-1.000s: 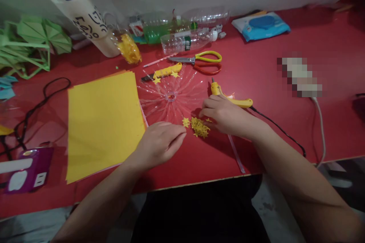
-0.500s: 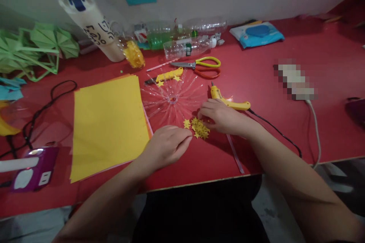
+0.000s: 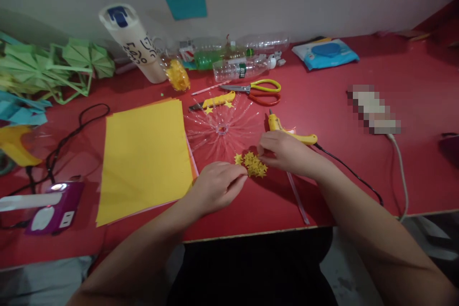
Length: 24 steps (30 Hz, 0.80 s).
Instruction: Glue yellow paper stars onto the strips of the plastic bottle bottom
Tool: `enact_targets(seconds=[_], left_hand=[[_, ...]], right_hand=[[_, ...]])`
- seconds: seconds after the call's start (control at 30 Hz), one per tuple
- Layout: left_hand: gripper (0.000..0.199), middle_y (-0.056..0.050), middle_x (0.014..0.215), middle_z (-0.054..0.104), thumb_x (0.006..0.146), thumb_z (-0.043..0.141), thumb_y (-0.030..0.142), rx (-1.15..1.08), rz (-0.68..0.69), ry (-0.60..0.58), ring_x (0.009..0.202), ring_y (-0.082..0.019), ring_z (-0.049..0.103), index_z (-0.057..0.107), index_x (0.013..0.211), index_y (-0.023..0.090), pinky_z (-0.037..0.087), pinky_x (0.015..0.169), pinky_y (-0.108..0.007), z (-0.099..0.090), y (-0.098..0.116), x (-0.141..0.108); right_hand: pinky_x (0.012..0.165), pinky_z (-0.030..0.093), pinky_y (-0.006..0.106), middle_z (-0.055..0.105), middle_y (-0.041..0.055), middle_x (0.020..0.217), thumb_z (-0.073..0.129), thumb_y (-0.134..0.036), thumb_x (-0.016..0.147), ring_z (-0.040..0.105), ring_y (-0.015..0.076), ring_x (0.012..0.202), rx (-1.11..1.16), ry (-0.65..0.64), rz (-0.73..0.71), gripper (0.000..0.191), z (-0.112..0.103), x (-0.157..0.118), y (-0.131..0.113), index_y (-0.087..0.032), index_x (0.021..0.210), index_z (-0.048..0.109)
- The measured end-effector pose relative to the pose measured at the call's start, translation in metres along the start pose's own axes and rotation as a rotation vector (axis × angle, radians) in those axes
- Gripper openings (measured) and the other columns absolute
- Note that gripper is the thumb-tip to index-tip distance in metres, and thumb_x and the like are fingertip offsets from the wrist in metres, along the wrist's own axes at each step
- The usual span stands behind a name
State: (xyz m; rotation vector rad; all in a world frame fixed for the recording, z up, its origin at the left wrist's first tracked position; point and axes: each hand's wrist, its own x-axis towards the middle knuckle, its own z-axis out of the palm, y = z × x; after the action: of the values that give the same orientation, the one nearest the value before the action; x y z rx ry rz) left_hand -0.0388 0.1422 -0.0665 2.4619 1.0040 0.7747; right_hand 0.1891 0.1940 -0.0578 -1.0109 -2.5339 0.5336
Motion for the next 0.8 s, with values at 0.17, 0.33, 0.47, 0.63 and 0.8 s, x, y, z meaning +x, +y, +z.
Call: enact_targets(seconds=[0.17, 0.33, 0.47, 0.63, 0.8], left_hand=[[0.023, -0.002, 0.074, 0.071, 0.097, 0.046, 0.029, -0.174, -0.128, -0.017, 0.063, -0.014, 0.063, 0.066, 0.094, 0.019, 0.047, 0.062, -0.025, -0.004, 0.007, 0.005], [0.030, 0.003, 0.060, 0.056, 0.097, 0.041, 0.032, -0.444, -0.297, -0.050, 0.055, -0.011, 0.052, 0.055, 0.073, 0.019, 0.042, 0.058, -0.022, -0.009, 0.013, 0.011], [0.035, 0.002, 0.059, 0.055, 0.095, 0.042, 0.037, -0.569, -0.392, -0.069, 0.058, -0.011, 0.052, 0.053, 0.067, 0.019, 0.042, 0.062, -0.024, -0.009, 0.013, 0.010], [0.038, 0.002, 0.055, 0.056, 0.090, 0.050, 0.051, -0.792, -0.534, -0.040, 0.052, -0.011, 0.048, 0.059, 0.071, 0.019, 0.042, 0.057, -0.025, -0.010, 0.009, 0.011], [0.022, 0.006, 0.051, 0.054, 0.087, 0.055, 0.038, -0.849, -0.568, -0.005, 0.047, -0.009, 0.042, 0.065, 0.083, 0.019, 0.039, 0.053, -0.024, -0.011, 0.007, 0.012]], right_hand=[[0.059, 0.039, 0.025, 0.057, -0.0040, 0.064, 0.056, -0.016, 0.091, 0.048, 0.0105, 0.058, 0.085, 0.351, -0.222, 0.019, 0.000, -0.001, -0.027, -0.022, 0.075, 0.049], [0.062, 0.041, 0.027, 0.065, -0.0006, 0.067, 0.054, -0.011, 0.091, 0.054, 0.0124, 0.061, -0.022, 0.493, -0.322, 0.015, 0.016, 0.001, -0.039, -0.021, 0.080, 0.055], [0.062, 0.042, 0.028, 0.067, 0.0016, 0.069, 0.055, -0.011, 0.090, 0.055, 0.0139, 0.063, -0.101, 0.496, -0.338, 0.013, 0.024, 0.001, -0.036, -0.019, 0.084, 0.062], [0.065, 0.045, 0.031, 0.069, 0.0036, 0.075, 0.057, -0.014, 0.090, 0.059, 0.0170, 0.069, -0.164, 0.498, -0.390, 0.017, 0.024, 0.000, -0.033, -0.017, 0.103, 0.067], [0.064, 0.049, 0.031, 0.071, 0.0047, 0.080, 0.055, -0.018, 0.093, 0.060, 0.0168, 0.070, -0.047, 0.499, -0.335, 0.023, 0.022, 0.000, -0.036, -0.020, 0.114, 0.066]])
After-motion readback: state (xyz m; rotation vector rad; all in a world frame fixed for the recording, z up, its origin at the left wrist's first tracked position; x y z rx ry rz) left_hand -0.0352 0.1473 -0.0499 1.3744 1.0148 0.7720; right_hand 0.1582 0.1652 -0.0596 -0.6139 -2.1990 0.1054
